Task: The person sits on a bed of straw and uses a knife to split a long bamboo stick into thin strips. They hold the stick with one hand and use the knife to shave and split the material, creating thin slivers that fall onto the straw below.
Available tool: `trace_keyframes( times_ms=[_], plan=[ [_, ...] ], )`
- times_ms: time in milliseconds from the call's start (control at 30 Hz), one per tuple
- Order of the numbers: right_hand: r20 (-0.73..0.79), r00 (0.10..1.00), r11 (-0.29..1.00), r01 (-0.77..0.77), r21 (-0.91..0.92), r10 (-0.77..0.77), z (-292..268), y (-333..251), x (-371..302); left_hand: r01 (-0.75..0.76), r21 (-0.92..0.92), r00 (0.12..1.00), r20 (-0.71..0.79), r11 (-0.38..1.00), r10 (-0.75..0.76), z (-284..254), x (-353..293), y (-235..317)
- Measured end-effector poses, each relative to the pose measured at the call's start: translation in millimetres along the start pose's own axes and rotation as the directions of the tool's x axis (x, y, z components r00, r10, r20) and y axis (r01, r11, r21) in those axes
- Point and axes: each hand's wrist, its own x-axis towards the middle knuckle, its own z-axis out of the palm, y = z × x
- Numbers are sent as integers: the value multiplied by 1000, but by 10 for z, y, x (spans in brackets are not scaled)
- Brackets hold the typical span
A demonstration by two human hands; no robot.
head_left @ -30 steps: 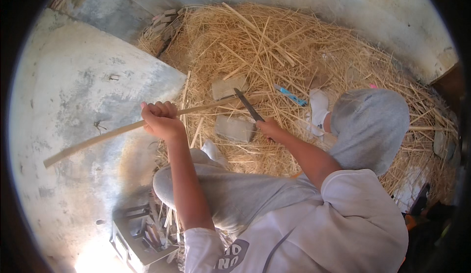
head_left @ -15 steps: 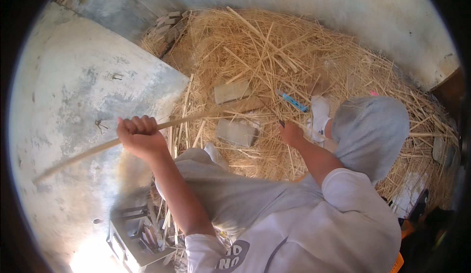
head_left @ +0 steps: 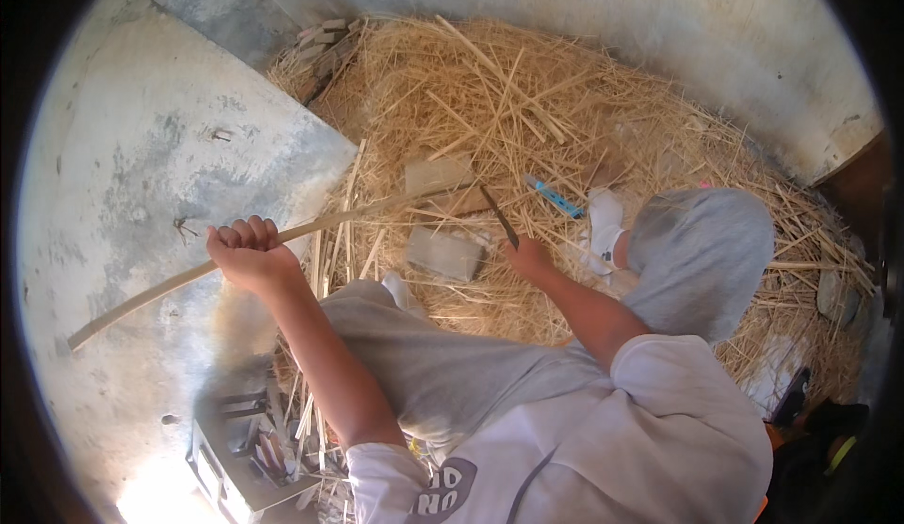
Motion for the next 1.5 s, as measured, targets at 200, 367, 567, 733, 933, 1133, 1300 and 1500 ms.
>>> trace_keyframes(
  times_ms=[200, 367, 567, 733, 933, 1133, 1300, 1500],
  plan=[
    [-304, 852, 815, 216, -538, -426, -249, 360, 246, -34, 64, 999, -26, 997, 36, -58, -35, 31],
    [-405, 840, 801, 57, -596, -361, -525, 541, 747, -28, -66, 999, -26, 997, 27, -164, 34, 153],
    [-101, 978, 775, 82, -627, -185, -887, 424, 956, 91, -369, 996, 10, 925, -94, -382, 206, 268],
    [84, 967, 603, 217, -767, -241, -1286, 566, 1057, 202, -567, 979, 131, 799, -155, -477, 342, 219],
    [-199, 919, 858, 218, -465, -341, -1301, 427, 956, 278, -675, 960, 212, 684, -181, -659, 453, 237],
    [-191, 942, 961, 275, -38, -277, -1861, 9, 1172, 350, -743, 937, 265, 571, -229, -798, 580, 193],
    [-185, 952, 969, 247, -12, -245, -2604, -718, 1027, 325, -738, 943, 209, 591, -258, -759, 512, 240],
    [-266, 926, 750, 373, 546, -267, -3311, -1480, 595, 306, -773, 948, 195, 556, -251, -699, 564, 88]
  ],
)
